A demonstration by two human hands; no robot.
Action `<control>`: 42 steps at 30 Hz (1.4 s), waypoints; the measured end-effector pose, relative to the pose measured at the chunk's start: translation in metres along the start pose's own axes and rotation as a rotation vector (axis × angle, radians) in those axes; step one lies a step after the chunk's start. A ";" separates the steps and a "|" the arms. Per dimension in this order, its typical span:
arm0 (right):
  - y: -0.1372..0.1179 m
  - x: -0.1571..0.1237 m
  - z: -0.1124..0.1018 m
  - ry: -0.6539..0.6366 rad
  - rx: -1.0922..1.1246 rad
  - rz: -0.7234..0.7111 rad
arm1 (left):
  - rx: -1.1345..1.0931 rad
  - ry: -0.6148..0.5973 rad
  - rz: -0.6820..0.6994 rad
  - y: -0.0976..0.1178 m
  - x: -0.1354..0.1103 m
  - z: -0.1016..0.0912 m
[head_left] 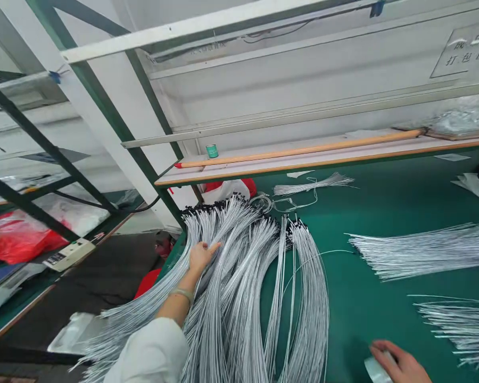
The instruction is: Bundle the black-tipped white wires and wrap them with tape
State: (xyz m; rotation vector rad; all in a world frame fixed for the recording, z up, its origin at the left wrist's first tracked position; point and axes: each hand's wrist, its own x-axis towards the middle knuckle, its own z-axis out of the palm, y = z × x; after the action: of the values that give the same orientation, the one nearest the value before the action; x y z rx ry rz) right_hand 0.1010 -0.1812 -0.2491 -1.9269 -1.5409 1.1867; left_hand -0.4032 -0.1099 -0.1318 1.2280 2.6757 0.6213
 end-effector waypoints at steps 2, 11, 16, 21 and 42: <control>-0.011 0.023 -0.005 0.074 -0.124 -0.075 | 0.026 0.010 0.013 0.001 -0.005 0.002; -0.019 0.112 -0.008 0.271 -0.661 -0.541 | 0.103 0.226 0.001 0.011 -0.043 -0.001; -0.017 0.141 -0.020 0.323 -0.806 -0.592 | 0.132 0.344 0.017 0.016 -0.071 -0.004; -0.011 0.156 -0.025 0.308 -0.836 -0.621 | 0.038 0.442 0.226 0.029 -0.103 0.018; -0.074 0.156 0.004 -0.093 0.281 -0.069 | -0.054 -0.416 0.004 0.111 -0.168 0.148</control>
State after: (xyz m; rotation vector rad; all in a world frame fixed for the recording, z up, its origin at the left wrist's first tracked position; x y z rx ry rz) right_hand 0.0592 -0.0134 -0.2531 -1.6457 -1.3875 1.3969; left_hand -0.1733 -0.1252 -0.2280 1.1952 2.2979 0.3833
